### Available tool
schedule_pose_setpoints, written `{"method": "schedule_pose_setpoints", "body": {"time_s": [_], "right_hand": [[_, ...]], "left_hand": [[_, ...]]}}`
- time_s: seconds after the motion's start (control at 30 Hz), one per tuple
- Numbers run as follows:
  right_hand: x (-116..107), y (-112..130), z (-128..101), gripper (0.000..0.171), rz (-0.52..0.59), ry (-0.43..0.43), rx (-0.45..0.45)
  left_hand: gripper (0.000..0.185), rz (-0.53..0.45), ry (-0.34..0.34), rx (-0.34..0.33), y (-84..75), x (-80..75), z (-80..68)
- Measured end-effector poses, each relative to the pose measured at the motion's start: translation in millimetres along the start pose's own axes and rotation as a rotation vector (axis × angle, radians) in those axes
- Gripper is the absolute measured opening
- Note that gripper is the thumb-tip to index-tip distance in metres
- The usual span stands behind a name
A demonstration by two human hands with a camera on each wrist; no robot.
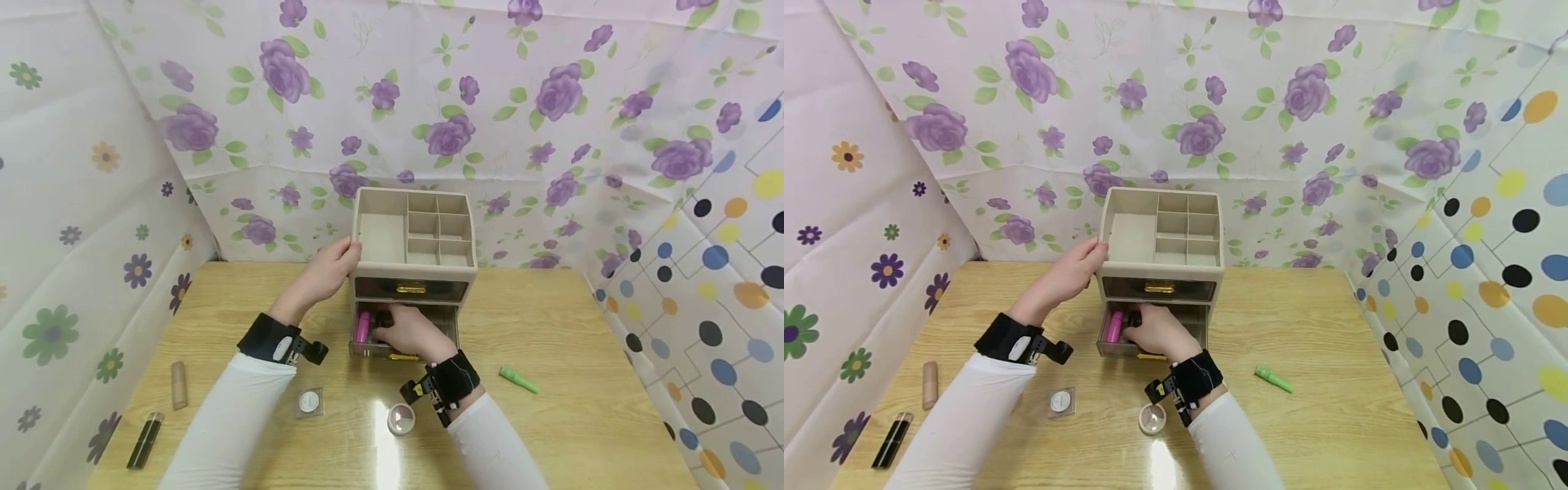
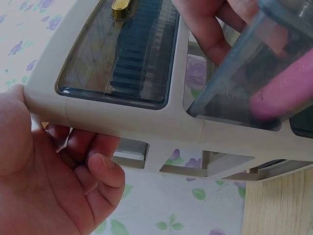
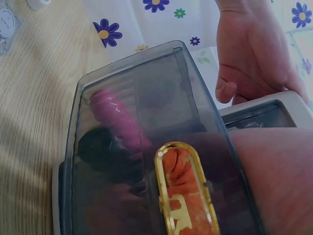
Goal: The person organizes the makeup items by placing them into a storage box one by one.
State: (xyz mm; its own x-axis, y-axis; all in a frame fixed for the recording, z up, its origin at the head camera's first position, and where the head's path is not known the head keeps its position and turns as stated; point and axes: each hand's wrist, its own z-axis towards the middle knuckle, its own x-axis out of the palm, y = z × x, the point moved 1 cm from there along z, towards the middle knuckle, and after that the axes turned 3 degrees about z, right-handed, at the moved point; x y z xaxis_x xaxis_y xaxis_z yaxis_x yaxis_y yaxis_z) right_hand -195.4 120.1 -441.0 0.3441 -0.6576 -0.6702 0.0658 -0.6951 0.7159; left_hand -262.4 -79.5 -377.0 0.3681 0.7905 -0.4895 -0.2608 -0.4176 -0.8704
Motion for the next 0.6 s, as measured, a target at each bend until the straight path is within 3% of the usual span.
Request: {"method": "schedule_pose_setpoints", "body": {"time_s": [0.6], "right_hand": [[1.9,-1.1,1.0,0.050,0.009,0.022,-0.053]], "left_hand": [[0.055,-0.019,0.002,0.007,-0.6,0.8,-1.0]]}}
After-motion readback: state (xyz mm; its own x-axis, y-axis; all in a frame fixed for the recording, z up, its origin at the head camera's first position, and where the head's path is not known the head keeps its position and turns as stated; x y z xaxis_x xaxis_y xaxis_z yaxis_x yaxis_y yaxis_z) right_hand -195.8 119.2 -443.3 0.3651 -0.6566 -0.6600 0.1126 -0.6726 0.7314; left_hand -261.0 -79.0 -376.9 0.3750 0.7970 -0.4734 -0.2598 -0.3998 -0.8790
